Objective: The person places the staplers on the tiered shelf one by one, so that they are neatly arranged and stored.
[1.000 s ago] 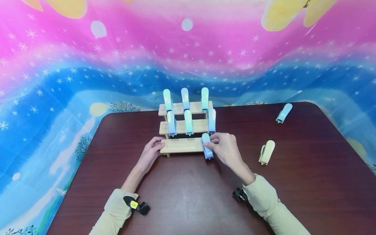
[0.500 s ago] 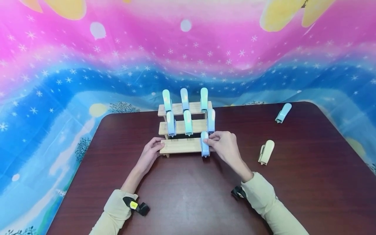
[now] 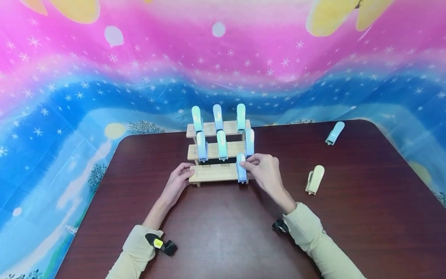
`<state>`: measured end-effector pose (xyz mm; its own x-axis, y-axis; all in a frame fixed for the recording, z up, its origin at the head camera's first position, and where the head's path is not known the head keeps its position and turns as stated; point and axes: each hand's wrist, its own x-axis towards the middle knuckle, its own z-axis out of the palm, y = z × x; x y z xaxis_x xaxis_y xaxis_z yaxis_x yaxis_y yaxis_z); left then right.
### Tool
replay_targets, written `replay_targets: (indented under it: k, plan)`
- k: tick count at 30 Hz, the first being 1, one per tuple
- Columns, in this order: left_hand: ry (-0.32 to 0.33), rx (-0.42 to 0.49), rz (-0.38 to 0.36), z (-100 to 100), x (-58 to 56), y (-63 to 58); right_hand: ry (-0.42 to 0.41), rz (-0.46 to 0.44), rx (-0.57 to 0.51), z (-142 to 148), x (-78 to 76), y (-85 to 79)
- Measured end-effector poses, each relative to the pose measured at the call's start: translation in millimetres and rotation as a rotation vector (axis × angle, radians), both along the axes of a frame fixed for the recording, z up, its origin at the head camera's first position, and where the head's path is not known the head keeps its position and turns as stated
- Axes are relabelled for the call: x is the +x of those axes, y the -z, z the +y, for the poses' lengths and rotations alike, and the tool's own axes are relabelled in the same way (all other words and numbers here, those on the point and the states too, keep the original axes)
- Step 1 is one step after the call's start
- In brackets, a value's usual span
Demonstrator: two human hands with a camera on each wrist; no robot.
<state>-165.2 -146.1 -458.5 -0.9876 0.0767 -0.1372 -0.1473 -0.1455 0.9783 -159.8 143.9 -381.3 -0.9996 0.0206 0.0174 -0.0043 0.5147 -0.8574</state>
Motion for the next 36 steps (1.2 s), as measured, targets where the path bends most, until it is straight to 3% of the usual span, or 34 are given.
replay_targets:
  k: [7,11,16,18,22,30,36]
  plan:
    - [-0.002,0.0,0.01,1.0,0.7,1.2,-0.032,0.233,0.188,3.4,3.4,0.3]
    - [0.01,0.004,0.015,2.1,0.5,2.3,-0.022,0.31,0.198,23.2,-0.3,-9.4]
    - [0.008,0.004,0.022,2.3,-0.3,1.6,0.044,0.223,0.084,61.9,-11.5,-27.7]
    - [0.005,0.005,0.02,1.5,-0.4,1.7,0.048,0.188,0.09,80.2,-18.5,-33.0]
    - [0.008,0.011,0.012,-0.3,0.1,2.0,0.061,0.15,0.173,118.6,-34.7,-36.9]
    - [0.009,0.01,0.012,-1.9,0.0,0.1,0.196,0.115,0.393,194.4,-61.8,-32.9]
    - [0.004,0.007,0.013,-1.2,0.1,3.3,0.226,-0.06,0.358,232.6,-72.6,-31.1]
